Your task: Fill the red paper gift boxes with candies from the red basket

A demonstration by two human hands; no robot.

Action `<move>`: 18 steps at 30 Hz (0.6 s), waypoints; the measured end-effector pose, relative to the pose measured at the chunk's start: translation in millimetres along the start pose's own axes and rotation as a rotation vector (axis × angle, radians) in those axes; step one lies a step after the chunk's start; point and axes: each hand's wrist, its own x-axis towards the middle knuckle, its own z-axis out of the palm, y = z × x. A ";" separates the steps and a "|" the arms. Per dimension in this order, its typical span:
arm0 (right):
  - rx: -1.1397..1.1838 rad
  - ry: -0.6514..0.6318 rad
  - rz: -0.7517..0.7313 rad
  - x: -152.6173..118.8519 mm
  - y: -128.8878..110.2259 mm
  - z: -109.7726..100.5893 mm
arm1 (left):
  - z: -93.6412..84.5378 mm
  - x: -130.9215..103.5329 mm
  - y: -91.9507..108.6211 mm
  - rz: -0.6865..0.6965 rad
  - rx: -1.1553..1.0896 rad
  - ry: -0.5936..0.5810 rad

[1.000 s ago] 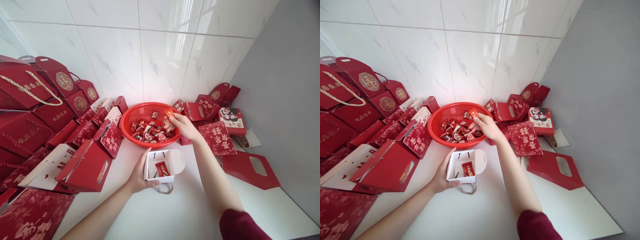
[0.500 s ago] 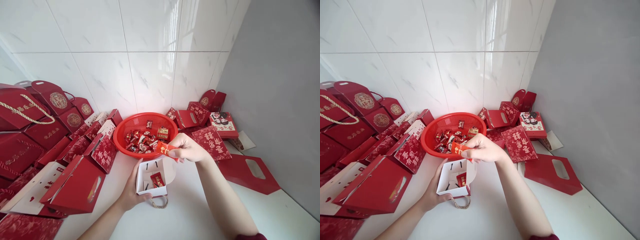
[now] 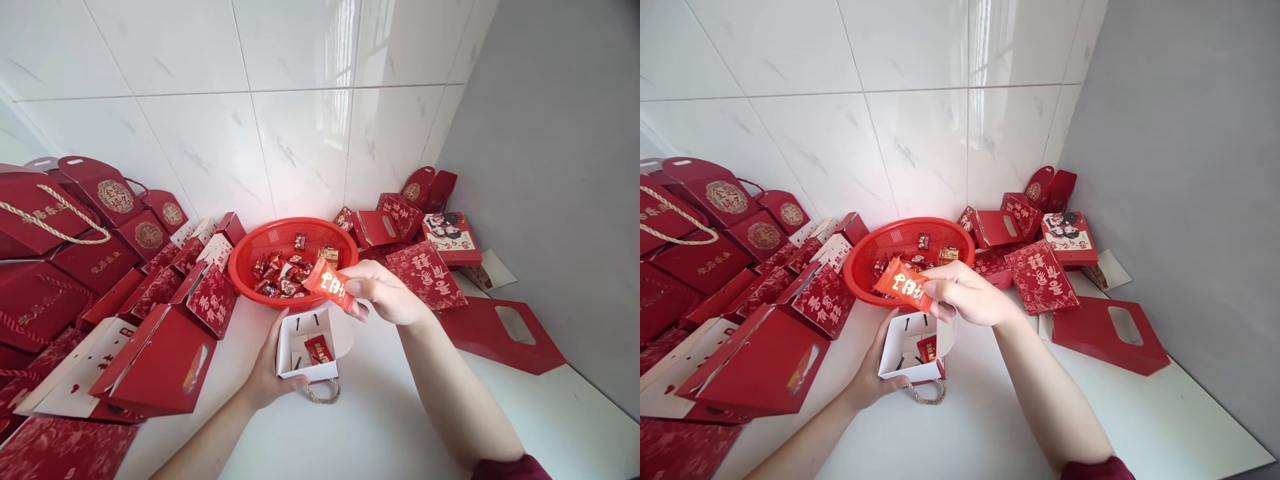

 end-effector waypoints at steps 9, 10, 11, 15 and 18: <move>-0.105 -0.027 -0.046 -2.8 -5.0 1.9 | 6.0 3.2 8.4 0.019 -0.066 -0.044; -0.118 -0.018 -0.056 -2.8 -6.2 1.6 | 6.2 3.3 8.3 0.025 -0.069 -0.045; -0.132 -0.017 -0.061 -2.8 -7.4 1.3 | 6.2 3.3 7.8 0.026 -0.074 -0.049; -0.363 -0.188 0.126 -2.8 -7.9 3.8 | 4.2 2.2 3.7 0.011 -0.073 -0.058; -0.741 -0.297 0.384 -3.9 -1.5 9.5 | 2.4 0.6 1.4 -0.001 -0.044 -0.036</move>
